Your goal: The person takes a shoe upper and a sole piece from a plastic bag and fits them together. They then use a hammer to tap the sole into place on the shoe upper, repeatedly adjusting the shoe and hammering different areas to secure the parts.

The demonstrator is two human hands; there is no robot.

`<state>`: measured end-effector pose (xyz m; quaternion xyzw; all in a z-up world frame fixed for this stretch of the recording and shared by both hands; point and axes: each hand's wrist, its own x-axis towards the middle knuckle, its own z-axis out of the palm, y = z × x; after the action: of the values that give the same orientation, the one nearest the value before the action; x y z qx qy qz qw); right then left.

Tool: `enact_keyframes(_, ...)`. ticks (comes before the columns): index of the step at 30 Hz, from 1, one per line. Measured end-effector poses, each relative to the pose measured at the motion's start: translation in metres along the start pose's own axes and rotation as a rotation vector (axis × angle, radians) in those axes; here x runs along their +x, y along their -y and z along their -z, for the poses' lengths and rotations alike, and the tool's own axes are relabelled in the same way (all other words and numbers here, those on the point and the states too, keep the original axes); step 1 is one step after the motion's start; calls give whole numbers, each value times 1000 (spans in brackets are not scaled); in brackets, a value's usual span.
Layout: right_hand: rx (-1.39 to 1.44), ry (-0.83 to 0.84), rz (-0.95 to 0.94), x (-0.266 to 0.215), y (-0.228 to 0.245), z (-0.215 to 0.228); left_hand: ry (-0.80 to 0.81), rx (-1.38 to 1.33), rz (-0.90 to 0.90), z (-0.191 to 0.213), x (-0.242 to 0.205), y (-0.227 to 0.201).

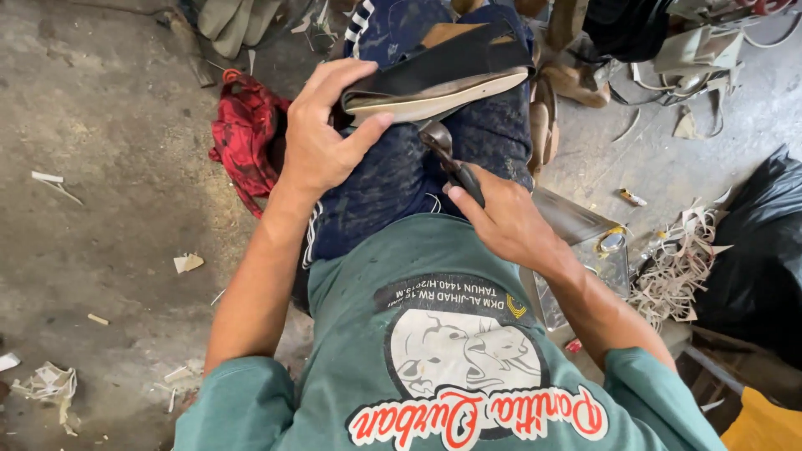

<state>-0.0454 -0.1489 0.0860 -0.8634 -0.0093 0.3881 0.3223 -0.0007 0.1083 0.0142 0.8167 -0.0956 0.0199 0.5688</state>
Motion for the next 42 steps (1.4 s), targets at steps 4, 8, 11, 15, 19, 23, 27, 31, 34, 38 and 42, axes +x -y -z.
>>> enact_keyframes(4, -72, -44, 120, -3, 4, -5, 21, 18, -83, 3, -1, -5)
enact_keyframes(8, -146, -56, 71, -13, 7, -4, 42, -16, -196, -4, -17, -1)
enact_keyframes(11, -179, -21, 83, -22, -2, -8, 58, 41, -335, -7, -26, 3)
enact_keyframes(15, -205, 26, 16, -28, -4, -8, 42, 102, -437, -15, -31, 10)
enact_keyframes(19, -174, 36, -5, -30, 0, -9, 37, 85, -464, -13, -31, 12)
enact_keyframes(23, -48, 81, -115, -27, 15, -7, 64, 37, -396, -9, -29, 10)
enact_keyframes(27, -78, 3, -28, -12, 10, -10, 47, -6, -266, -9, -17, 8)
enact_keyframes(31, -93, -126, 105, 6, 8, -7, 13, -52, -113, -10, -1, 10)
enact_keyframes(34, -110, -186, 180, 23, 3, -7, -9, -56, -52, -11, 9, 15)
enact_keyframes(38, -106, -334, 372, 51, -13, -15, -24, -73, 42, -12, 22, 20)
enact_keyframes(42, -89, -343, 399, 59, -11, -6, -32, -74, 65, -15, 32, 21)
